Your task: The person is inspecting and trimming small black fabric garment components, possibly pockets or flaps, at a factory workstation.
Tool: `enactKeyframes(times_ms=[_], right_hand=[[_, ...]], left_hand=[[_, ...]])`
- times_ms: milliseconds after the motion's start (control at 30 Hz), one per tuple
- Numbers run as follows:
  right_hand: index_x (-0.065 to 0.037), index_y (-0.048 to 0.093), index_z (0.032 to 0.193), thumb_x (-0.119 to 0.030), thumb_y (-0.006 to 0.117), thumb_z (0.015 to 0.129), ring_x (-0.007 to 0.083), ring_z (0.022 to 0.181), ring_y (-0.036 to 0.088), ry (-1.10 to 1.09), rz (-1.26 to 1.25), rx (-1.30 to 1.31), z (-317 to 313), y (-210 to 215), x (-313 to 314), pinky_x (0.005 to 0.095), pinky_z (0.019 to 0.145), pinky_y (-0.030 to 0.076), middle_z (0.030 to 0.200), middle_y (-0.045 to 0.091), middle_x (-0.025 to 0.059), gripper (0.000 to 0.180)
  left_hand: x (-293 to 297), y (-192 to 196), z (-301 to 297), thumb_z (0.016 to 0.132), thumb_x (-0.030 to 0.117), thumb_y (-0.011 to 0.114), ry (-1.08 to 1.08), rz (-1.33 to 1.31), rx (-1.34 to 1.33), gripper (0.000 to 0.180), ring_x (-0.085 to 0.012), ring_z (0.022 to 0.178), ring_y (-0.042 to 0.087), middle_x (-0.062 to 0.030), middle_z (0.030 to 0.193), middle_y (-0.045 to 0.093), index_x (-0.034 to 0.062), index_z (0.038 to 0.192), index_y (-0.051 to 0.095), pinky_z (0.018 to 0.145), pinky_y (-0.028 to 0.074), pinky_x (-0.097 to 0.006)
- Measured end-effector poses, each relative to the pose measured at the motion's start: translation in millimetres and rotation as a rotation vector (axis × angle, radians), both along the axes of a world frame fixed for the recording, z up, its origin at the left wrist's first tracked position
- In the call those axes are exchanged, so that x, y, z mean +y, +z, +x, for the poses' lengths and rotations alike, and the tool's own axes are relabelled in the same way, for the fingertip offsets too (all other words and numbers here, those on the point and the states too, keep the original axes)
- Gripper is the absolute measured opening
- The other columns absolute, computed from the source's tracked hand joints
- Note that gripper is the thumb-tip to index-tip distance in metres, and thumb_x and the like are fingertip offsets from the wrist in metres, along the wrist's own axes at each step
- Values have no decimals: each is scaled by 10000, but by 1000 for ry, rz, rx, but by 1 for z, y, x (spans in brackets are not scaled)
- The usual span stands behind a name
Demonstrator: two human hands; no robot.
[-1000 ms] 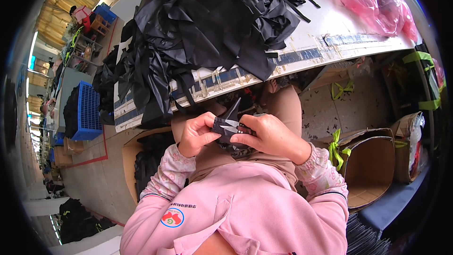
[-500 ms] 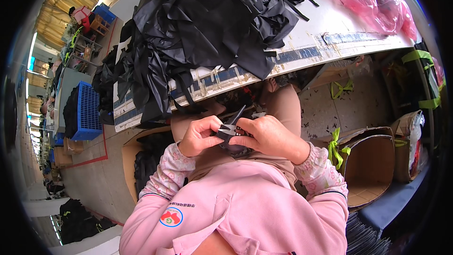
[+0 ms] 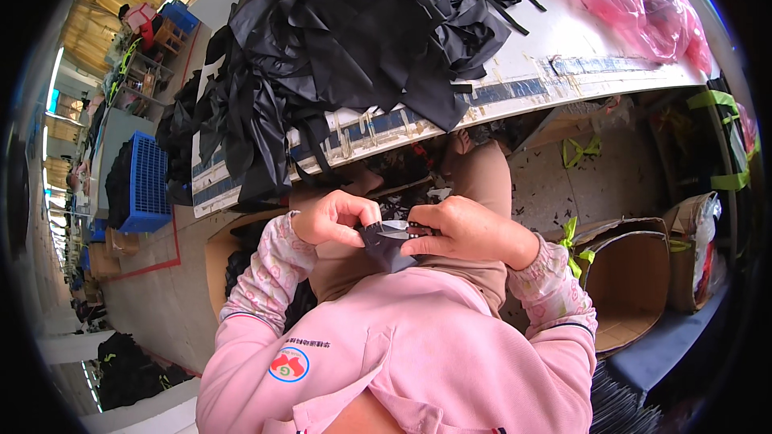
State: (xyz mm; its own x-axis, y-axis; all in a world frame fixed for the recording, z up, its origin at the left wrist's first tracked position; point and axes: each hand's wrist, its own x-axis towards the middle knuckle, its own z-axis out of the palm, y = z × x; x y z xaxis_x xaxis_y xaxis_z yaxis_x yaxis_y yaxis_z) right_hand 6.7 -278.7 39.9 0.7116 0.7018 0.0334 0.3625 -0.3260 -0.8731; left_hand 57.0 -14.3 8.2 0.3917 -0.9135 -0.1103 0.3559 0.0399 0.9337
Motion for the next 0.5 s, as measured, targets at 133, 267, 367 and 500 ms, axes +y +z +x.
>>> enactKeyframes(times_ms=[133,267,367,500], right_hand=[[-23,588,828,-402,680,844,355,536,553,49,-53,-29,-2,4,2,410,505,417,582,548,150,391],[-39,588,816,-389,683,841,353,544,569,79,-82,-80,-4,6,5,419,504,423,586,561,146,364],[-40,586,809,-374,681,843,357,545,570,115,-97,-78,-5,5,10,424,502,422,587,566,150,349],[-39,578,796,-364,675,848,366,547,566,161,-99,-72,-5,0,12,432,500,419,588,569,158,343]], left_hand=[[1,-2,4,760,3,656,-169,45,126,115,-90,816,534,-10,855,579,-21,864,614,767,426,-235],[-5,-5,5,766,24,661,-259,59,163,116,-81,799,545,-9,840,600,-20,866,624,758,434,-230],[-7,-4,4,770,40,664,-306,92,172,114,-74,780,552,-7,816,615,-15,865,631,744,442,-230],[-8,-13,2,773,47,664,-361,110,151,112,-70,751,549,-4,794,618,-15,861,635,713,446,-230]])
